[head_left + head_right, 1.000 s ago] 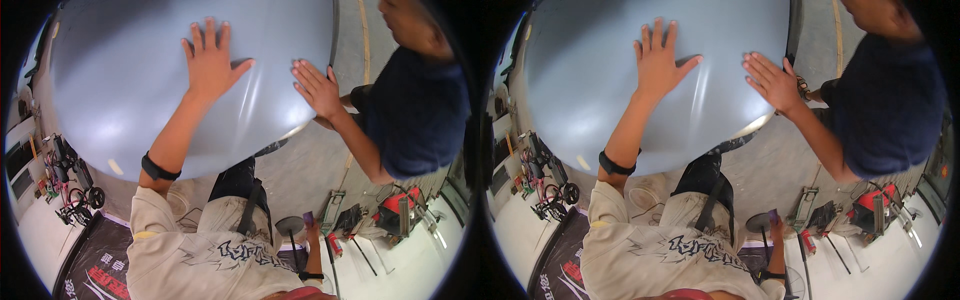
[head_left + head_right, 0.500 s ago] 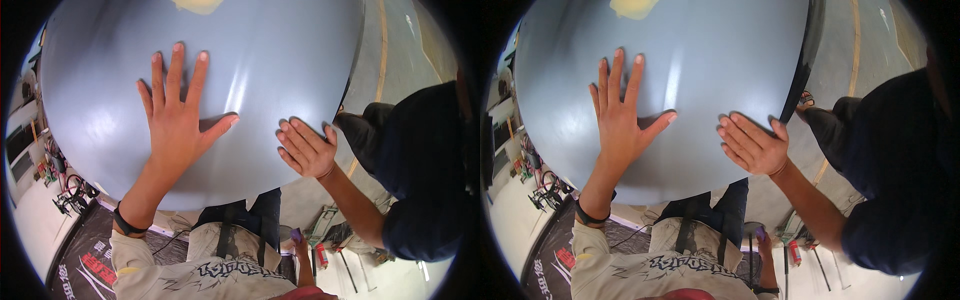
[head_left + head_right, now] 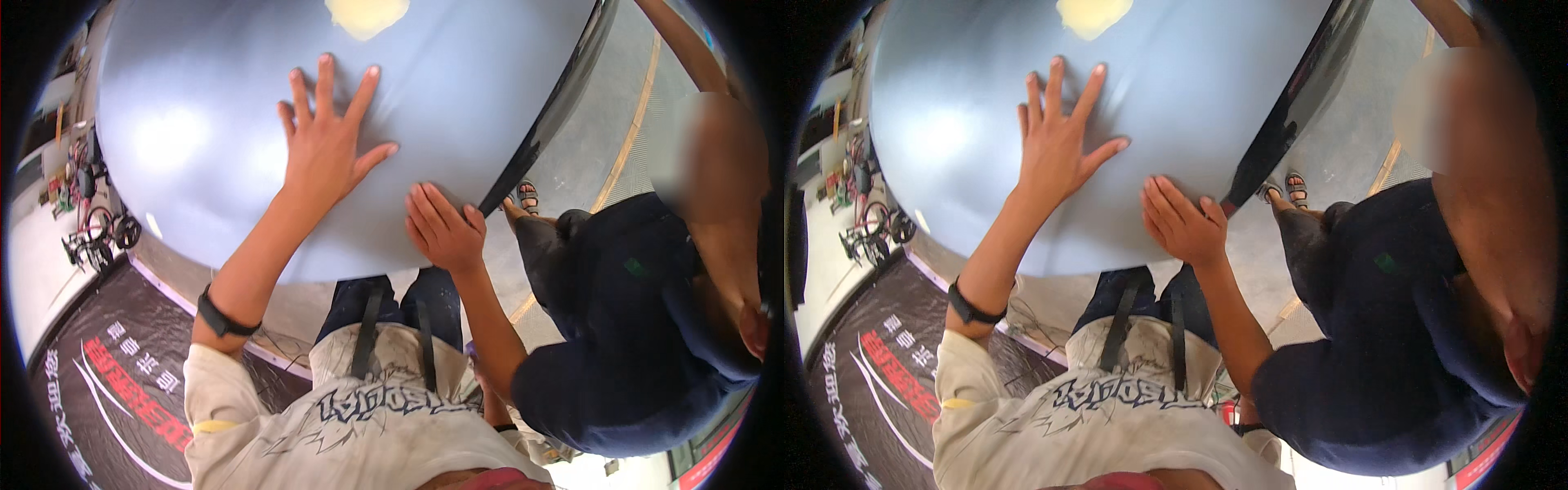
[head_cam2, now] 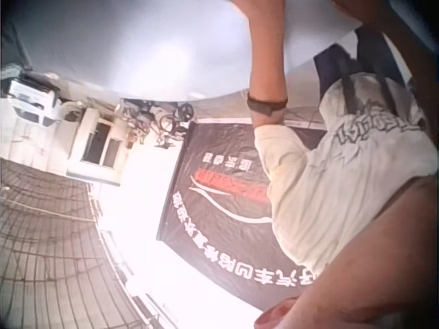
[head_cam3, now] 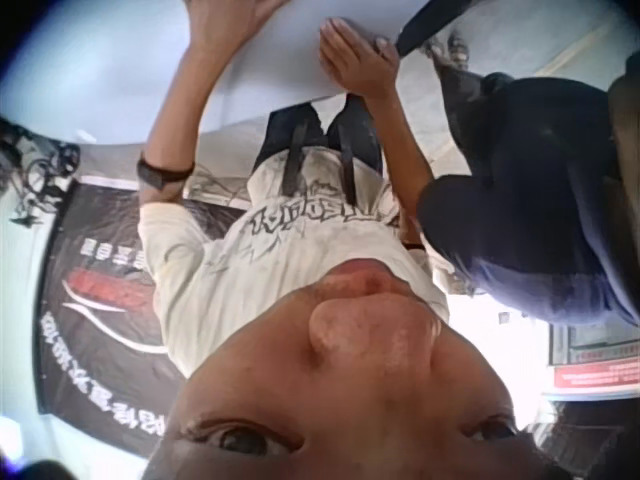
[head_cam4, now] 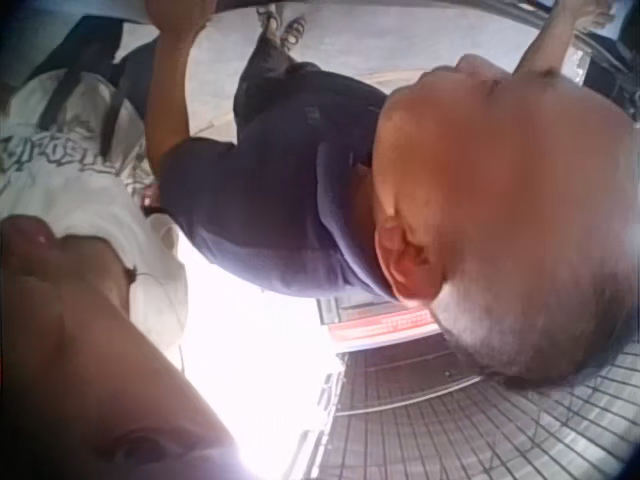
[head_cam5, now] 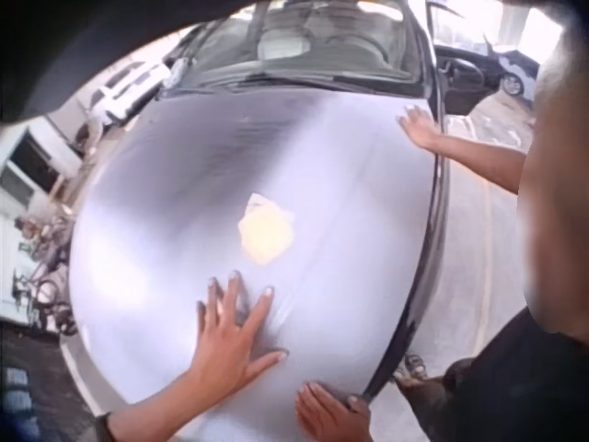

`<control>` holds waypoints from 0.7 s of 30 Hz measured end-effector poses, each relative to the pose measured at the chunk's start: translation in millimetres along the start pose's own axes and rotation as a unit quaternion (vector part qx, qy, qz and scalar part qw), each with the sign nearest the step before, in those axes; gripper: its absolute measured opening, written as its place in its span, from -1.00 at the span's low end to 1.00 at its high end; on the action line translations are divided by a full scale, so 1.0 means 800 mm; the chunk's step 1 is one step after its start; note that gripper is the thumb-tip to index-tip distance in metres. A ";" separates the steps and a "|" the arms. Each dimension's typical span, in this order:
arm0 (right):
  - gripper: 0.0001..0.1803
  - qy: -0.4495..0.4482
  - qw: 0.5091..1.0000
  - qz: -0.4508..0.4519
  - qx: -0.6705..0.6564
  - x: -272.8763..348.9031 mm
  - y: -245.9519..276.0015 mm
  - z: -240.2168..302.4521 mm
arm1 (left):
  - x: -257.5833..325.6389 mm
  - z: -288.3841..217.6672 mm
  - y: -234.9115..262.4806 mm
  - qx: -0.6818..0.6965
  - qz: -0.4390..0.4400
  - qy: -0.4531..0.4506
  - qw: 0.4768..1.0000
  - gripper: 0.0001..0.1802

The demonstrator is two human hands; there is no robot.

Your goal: Sanding the surface of a car hood and fender using a sanding block and water.

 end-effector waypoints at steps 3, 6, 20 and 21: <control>-0.11 -0.001 0.999 -0.012 -0.043 -0.024 -0.031 0.026 | -0.019 -0.027 -0.010 0.034 -0.043 0.006 0.998 0.10; -0.06 -0.046 0.997 -0.040 -0.044 -0.042 -0.043 0.058 | -0.051 -0.061 -0.025 0.047 -0.073 -0.020 0.996 0.14; -0.06 -0.152 0.967 0.099 -0.176 -0.116 -0.024 0.156 | -0.061 -0.123 -0.054 0.145 -0.130 -0.083 0.977 0.06; -0.07 -0.153 0.980 -0.004 -0.125 -0.105 -0.020 0.169 | -0.035 -0.134 -0.051 0.172 -0.147 -0.075 0.971 0.03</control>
Point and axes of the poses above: each hand's wrist, its own x-axis away from the middle knuckle, its own y-axis out of the back of the hand, z = x × y, the point moved 1 cm from there along -x, towards the middle knuckle, and after that the axes turned 3 degrees about -x, right-handed, at the moved point
